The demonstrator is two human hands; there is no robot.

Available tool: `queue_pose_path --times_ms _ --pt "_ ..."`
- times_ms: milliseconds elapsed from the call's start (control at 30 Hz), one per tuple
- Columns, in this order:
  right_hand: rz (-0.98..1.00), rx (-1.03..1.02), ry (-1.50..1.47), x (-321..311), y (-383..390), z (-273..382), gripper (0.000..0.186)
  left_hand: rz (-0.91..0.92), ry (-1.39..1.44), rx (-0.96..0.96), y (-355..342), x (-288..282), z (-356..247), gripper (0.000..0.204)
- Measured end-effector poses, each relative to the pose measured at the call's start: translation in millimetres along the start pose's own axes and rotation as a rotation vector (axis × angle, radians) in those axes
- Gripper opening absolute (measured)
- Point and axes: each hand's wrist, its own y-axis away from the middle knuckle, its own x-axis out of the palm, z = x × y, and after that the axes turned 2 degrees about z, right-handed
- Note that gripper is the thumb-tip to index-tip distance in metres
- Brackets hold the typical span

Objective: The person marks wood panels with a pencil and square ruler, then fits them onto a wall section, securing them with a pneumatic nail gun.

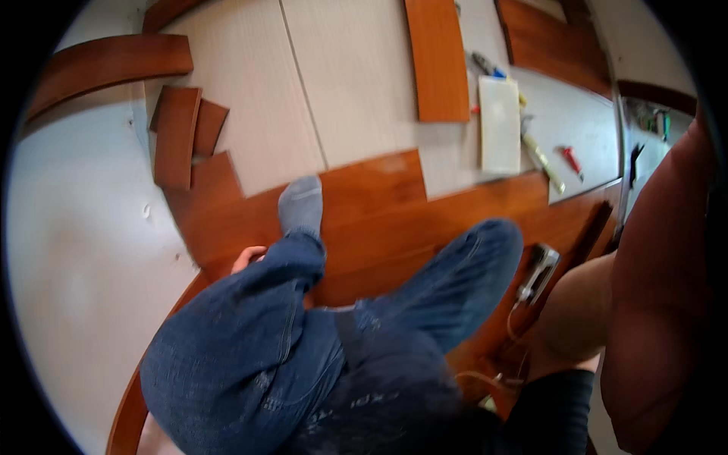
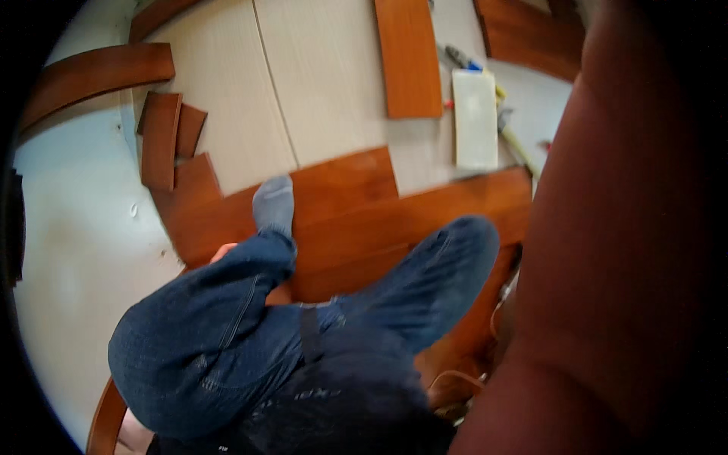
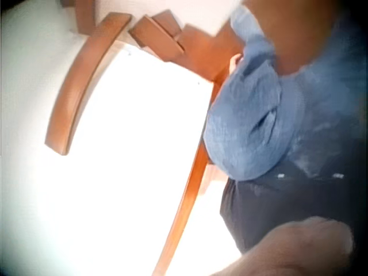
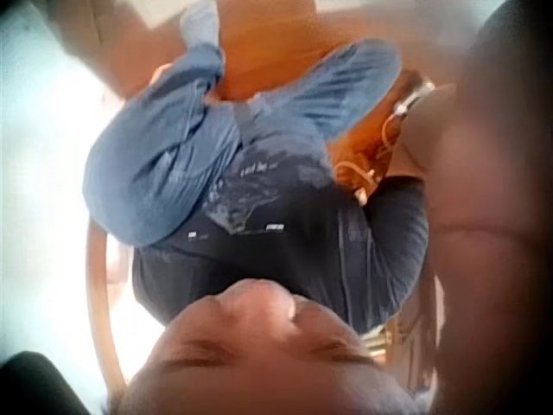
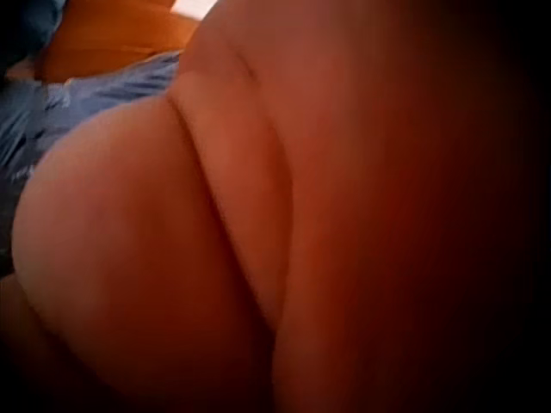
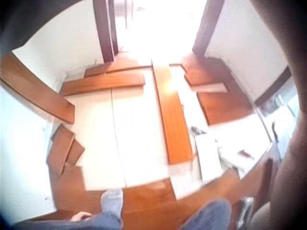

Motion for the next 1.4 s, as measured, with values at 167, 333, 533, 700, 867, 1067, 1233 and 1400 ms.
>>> queue_pose_path --times_ms 167,333,533,700,867,1067,1233,1400 --pt "-0.047 0.037 0.12 -12.4 -20.1 4.3 0.066 0.036 -0.07 -0.173 39.9 -44.8 53.4 0.028" --pt "-0.487 0.695 0.111 -46.4 101.6 -31.8 0.064 -0.043 -0.107 -0.278 77.7 -66.0 27.7 0.028" --pt "-0.164 1.876 0.702 15.4 409.0 -15.8 0.078 -0.096 -0.094 -0.348 112.1 -88.9 45.3 0.027" --pt "0.141 2.197 0.793 49.9 488.1 37.5 0.085 -0.172 -0.11 -0.415 152.0 -114.5 24.9 0.027" --pt "0.035 2.456 0.767 67.5 536.8 71.0 0.098 -0.203 -0.108 -0.424 174.6 -107.2 14.0 0.026" --pt "1.019 1.973 0.627 54.7 600.7 79.6 0.041 -0.131 -0.118 -0.289 139.4 -53.5 1.2 0.026" --pt "0.322 2.134 0.498 22.3 569.0 44.5 0.068 -0.11 -0.148 -0.03 69.4 -9.1 -27.9 0.025" --pt "-0.28 2.016 -0.085 -31.6 437.4 7.2 0.059 -0.19 -0.182 0.287 -11.6 16.9 -57.0 0.023"
